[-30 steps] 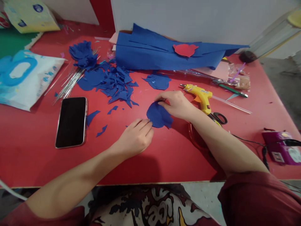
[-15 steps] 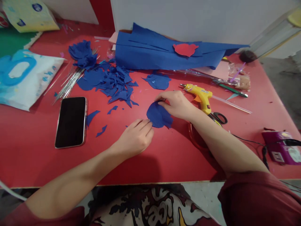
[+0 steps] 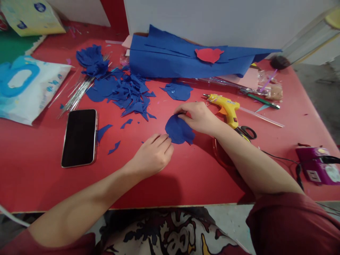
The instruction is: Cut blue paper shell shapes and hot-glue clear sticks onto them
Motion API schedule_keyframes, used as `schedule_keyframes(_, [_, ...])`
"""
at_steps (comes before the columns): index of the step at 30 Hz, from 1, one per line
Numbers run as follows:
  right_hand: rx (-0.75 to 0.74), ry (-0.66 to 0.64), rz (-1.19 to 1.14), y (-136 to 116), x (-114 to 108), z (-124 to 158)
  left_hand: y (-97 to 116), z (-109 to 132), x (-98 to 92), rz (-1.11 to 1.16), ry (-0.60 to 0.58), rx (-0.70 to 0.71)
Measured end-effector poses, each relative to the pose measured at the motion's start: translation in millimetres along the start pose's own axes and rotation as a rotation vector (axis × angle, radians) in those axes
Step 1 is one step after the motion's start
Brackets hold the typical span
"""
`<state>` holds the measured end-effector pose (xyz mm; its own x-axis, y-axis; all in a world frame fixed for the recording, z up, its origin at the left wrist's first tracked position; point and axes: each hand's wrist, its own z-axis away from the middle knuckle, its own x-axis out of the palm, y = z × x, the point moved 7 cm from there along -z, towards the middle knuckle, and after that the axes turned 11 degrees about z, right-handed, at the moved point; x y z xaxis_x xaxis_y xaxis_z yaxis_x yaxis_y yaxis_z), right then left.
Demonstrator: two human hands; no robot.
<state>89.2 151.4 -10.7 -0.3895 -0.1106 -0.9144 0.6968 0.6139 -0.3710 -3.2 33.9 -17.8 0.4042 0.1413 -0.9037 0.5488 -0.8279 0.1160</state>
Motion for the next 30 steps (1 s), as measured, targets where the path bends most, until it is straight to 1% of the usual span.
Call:
schedule_keyframes(7, [0.004,0.002,0.006,0.6,1.1,0.3,0.1,0.9,1.0,0.001,-0.005,0.006])
schedule_keyframes(13, [-0.024,0.010,0.017,0.6,1.8,-0.1,0.8,1.6,1.0,0.008,-0.006,0.009])
schedule_keyframes(17, [-0.011,-0.004,0.029,2.0,2.5,-0.1,0.8,1.2,0.8,0.004,-0.006,0.005])
schedule_keyframes(26, [0.030,-0.002,0.130,8.3,5.9,-0.1,0.3,0.7,2.1,0.021,-0.021,0.002])
schedule_keyframes(30, [0.017,0.007,0.157,10.8,8.6,0.1,-0.4,1.5,3.4,0.022,-0.031,-0.009])
